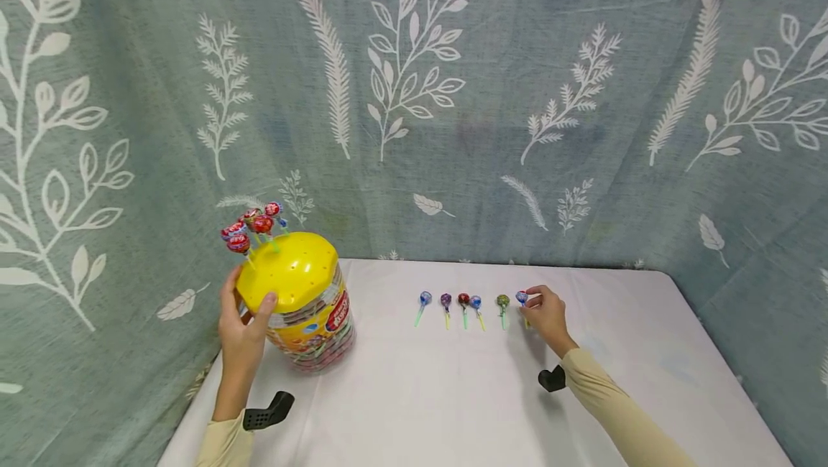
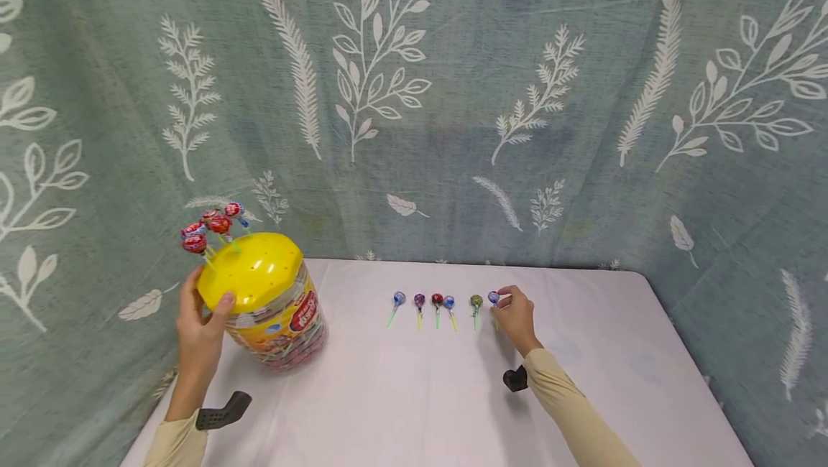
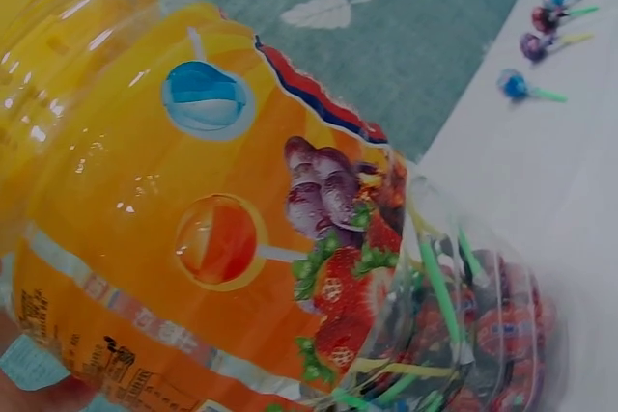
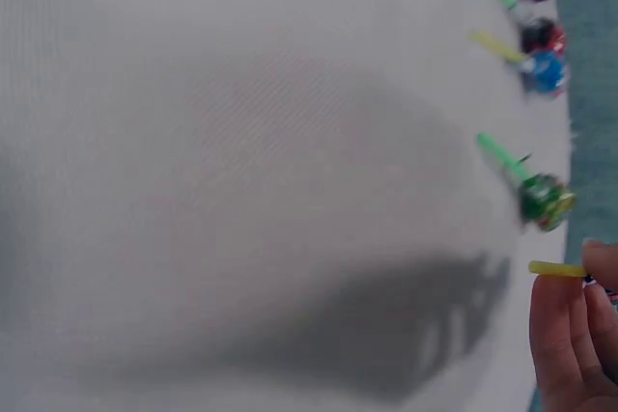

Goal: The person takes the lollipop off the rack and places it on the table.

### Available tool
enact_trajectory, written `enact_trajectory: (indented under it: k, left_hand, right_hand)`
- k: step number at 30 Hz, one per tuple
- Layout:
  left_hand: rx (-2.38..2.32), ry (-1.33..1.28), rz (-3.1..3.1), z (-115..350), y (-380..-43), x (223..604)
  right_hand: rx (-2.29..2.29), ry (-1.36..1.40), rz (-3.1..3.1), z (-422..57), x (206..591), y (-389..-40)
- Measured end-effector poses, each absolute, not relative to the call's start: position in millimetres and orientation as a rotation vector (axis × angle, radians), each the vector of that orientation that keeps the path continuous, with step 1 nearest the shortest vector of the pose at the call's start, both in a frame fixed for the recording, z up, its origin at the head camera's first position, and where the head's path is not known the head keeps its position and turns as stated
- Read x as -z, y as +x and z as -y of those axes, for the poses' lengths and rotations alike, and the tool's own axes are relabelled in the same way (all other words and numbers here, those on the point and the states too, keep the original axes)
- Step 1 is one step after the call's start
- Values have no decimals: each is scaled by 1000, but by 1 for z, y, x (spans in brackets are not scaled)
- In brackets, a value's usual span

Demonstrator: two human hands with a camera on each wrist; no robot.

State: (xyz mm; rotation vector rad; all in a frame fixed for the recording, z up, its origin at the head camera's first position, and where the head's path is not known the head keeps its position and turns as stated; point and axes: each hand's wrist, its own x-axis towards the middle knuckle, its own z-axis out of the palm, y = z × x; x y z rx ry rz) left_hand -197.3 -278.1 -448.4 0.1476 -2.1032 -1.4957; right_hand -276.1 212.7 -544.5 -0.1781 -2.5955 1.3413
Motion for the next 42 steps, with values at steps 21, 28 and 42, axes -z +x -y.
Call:
enact_trajectory:
  k: [21,28,42]
  left_hand:
    - [1533,70,2225,284,-203,440]
    - [1516,100,2222,287,-202,441]
    - [1559,124,2172,284,-202,443]
  right_hand:
    - [-1102,-256,2721,-220,534,-290]
    - [-1247,73,2626,-197,483,-301]
    - [-1391,461,2419,-125,391,-294]
